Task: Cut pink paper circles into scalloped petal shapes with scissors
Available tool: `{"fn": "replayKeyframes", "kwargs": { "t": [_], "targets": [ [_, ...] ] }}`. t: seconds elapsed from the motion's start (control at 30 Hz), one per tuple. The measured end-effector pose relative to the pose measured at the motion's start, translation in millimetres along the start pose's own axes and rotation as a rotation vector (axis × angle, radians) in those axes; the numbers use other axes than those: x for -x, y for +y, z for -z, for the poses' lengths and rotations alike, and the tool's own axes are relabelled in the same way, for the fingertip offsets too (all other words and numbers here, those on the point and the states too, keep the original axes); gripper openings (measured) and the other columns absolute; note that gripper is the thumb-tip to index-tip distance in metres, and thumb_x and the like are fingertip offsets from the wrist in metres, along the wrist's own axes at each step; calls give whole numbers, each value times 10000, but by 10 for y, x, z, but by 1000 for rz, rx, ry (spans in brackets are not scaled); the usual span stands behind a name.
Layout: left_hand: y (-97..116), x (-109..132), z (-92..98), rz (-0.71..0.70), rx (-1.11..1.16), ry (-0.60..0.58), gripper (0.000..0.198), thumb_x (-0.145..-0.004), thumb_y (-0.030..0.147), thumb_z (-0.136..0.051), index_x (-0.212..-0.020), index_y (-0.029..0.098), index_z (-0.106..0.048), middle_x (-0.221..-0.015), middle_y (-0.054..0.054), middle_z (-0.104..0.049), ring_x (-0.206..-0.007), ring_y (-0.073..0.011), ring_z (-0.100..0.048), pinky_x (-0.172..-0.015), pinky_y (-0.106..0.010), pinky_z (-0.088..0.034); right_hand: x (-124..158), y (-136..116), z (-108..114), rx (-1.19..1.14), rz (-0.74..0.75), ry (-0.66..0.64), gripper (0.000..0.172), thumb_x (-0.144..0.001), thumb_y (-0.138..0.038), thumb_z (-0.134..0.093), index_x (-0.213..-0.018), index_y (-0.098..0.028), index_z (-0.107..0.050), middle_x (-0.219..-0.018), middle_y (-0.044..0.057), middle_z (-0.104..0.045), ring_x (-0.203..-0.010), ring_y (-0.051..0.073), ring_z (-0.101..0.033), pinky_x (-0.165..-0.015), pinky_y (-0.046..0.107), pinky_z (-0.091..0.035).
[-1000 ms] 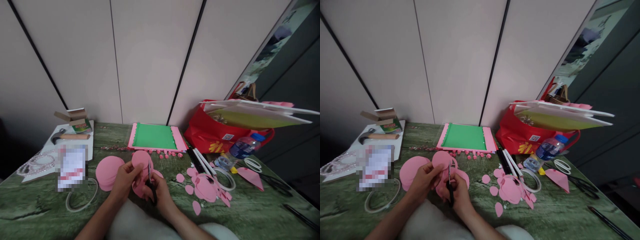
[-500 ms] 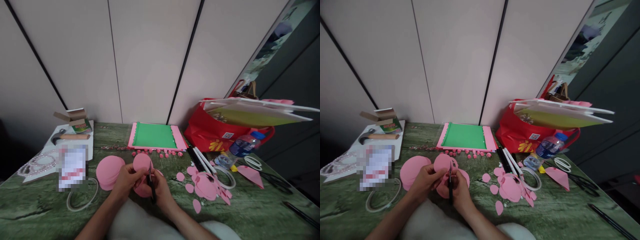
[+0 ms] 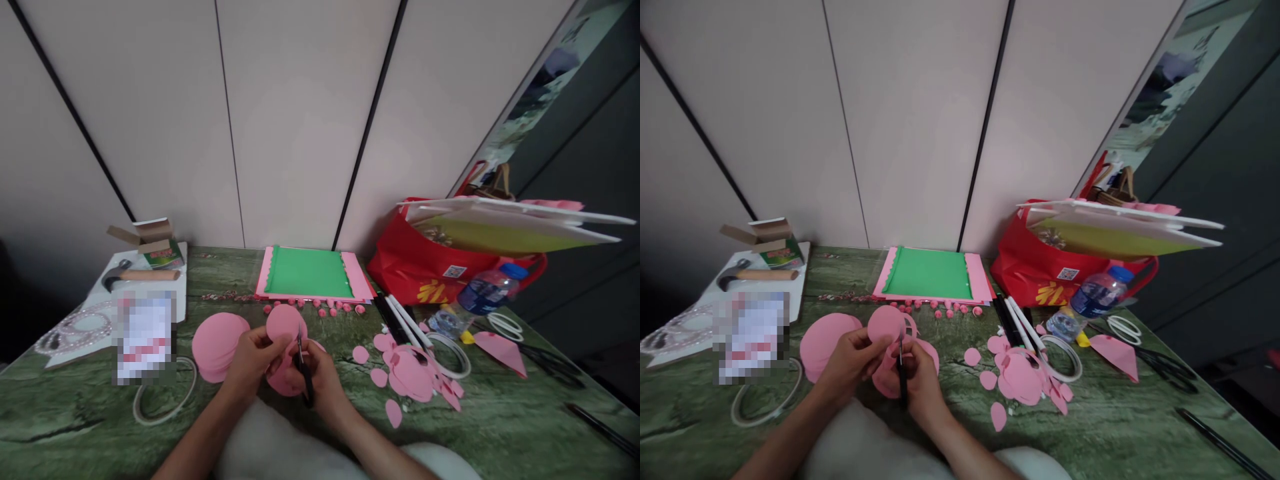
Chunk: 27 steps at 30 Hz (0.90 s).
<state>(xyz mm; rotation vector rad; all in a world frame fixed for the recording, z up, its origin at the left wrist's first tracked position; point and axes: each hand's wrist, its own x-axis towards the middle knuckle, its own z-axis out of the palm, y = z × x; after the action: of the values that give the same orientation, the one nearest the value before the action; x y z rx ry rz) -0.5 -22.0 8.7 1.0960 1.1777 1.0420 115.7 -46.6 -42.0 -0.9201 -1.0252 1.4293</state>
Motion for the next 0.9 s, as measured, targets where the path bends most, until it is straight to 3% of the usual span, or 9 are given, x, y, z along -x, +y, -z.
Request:
{"fn": "replayKeyframes", "kwargs": {
  "t": [0.27, 0.67, 0.9],
  "targets": [
    [11, -3, 2, -7, -5, 5, 312, -588, 375, -690, -488, 172, -475, -318, 84, -407, -302, -41, -294, -331, -174, -168, 7, -34, 13, 14, -39, 1, 366, -475, -273, -780, -698, -214, -496, -461, -95, -474, -389, 72, -366, -378, 173, -302],
    [-24, -32, 33, -21, 87, -3, 262, -578, 301, -739, -547, 148, -529, -346, 95, -404, -309, -24, -291, -326, -155, -170, 26, 8, 26, -10, -64, 4, 350, -510, -286, -783, -699, -195, -502, -447, -99, -498, -342, 66, -421, -335, 166, -354],
    [-8, -23, 16, -10, 144, -11, 264, -601, 333, -729, -569, 145, -547, -417, 58, -514, -304, -40, -375, -310, -158, -260, 33, 58, 9, 15, -58, -8, 335, -537, -304, -772, -699, -183, -504, -433, -85, -526, -323, 67, -442, -309, 148, -320]
  ]
}}
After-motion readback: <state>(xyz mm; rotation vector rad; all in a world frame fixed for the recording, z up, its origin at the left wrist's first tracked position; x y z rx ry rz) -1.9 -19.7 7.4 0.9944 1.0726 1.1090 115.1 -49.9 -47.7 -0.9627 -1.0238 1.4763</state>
